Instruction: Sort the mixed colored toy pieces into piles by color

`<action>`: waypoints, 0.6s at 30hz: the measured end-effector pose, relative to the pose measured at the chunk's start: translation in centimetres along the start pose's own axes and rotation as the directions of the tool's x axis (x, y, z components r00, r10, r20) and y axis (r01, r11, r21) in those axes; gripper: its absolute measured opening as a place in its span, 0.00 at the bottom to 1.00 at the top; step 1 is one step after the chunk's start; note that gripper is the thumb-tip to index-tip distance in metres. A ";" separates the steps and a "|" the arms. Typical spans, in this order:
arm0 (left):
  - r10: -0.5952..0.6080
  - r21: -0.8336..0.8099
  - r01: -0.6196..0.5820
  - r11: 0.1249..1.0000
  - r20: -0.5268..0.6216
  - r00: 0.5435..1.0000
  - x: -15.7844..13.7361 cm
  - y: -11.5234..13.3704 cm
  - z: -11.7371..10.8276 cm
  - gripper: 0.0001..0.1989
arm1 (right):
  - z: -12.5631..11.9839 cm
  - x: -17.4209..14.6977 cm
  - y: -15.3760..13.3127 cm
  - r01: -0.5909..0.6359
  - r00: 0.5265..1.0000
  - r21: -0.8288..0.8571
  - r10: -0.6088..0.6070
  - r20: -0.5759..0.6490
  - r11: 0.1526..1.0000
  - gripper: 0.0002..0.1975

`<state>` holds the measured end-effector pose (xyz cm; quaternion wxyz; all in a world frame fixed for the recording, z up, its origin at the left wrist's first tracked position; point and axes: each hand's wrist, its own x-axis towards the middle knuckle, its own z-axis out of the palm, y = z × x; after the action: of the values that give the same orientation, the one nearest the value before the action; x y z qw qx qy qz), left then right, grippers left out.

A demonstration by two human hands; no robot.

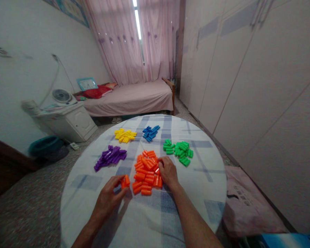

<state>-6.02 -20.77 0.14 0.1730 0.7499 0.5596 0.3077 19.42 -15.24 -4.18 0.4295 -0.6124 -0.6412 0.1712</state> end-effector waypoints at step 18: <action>0.198 0.036 -0.198 0.980 0.009 0.980 8.7 1.8 2.7 0.13 | 0.3 0.1 0.5 0.006 1.000 0.019 -0.006 -0.014 1.000 0.11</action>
<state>-1.29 -12.86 1.54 0.1292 0.8056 0.4872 0.3113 19.50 -14.96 -4.74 0.4403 -0.6076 -0.6384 0.1716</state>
